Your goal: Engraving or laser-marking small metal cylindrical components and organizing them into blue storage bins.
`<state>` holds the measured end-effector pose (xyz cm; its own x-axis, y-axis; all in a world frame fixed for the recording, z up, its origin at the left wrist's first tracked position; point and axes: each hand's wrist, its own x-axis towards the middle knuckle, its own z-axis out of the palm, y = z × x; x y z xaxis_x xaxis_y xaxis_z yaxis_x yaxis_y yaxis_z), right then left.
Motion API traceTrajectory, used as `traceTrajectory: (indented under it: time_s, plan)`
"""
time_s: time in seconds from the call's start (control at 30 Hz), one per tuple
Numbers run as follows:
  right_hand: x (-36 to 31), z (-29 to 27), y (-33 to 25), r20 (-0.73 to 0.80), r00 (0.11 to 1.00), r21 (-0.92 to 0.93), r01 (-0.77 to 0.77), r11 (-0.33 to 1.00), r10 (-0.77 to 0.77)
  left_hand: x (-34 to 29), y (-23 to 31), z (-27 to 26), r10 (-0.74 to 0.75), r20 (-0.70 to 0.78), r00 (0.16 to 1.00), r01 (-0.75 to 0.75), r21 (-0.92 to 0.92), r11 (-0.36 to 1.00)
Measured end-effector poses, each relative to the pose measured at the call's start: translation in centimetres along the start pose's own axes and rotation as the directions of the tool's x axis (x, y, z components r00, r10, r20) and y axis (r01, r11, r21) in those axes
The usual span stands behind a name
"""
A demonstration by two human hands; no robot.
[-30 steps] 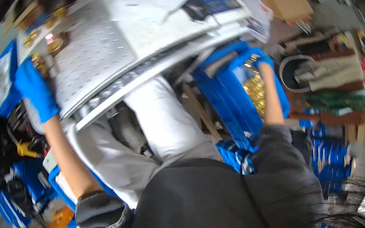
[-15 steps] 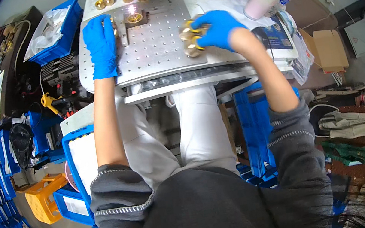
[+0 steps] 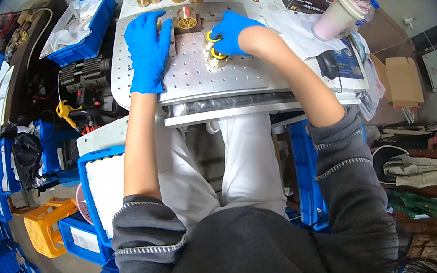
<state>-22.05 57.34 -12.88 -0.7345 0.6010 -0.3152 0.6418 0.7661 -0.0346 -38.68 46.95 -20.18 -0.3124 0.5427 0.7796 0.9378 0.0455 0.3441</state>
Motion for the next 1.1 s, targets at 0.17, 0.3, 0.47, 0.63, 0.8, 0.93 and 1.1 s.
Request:
traceTrajectory:
  time_s: [0.17, 0.3, 0.47, 0.63, 0.8, 0.93, 1.1]
  plan:
    - [0.6, 3.2, 0.5, -0.385, 0.923, 0.126, 0.057, 0.990, -0.004, 1.4, 0.2, 0.9, 0.189, 0.027, 0.982, -0.191, 0.134, 0.972]
    - [3.7, 1.5, 3.4, -0.337, 0.941, 0.464, 0.188, 0.866, -0.024, 3.2, -1.6, 2.0, 0.240, 0.229, 0.943, -0.291, 0.229, 0.929]
    - [9.0, 0.4, 3.5, -0.130, 0.991, 0.971, 0.121, 0.204, 0.031, 3.4, -3.5, 0.0, 0.040, -0.043, 0.998, -0.047, -0.160, 0.986]
    - [13.4, 1.2, 4.2, -0.205, 0.965, 0.949, 0.237, 0.210, -0.164, 1.0, -2.8, -5.3, -0.449, 0.123, 0.885, 0.464, -0.142, 0.875]
    - [12.2, 1.1, 1.7, -0.156, 0.972, 0.979, 0.175, 0.100, -0.175, -2.1, -3.9, -6.5, -0.387, 0.103, 0.916, 0.365, 0.183, 0.913]
    - [13.2, 1.9, 2.5, -0.210, 0.961, 0.966, 0.232, 0.112, -0.180, -2.9, -4.3, -5.4, -0.321, 0.103, 0.941, 0.306, 0.143, 0.941]
    - [14.1, 2.3, 2.2, -0.201, 0.952, 0.892, 0.276, 0.358, -0.233, -2.7, -2.7, -5.3, -0.404, 0.161, 0.900, 0.381, 0.154, 0.911]
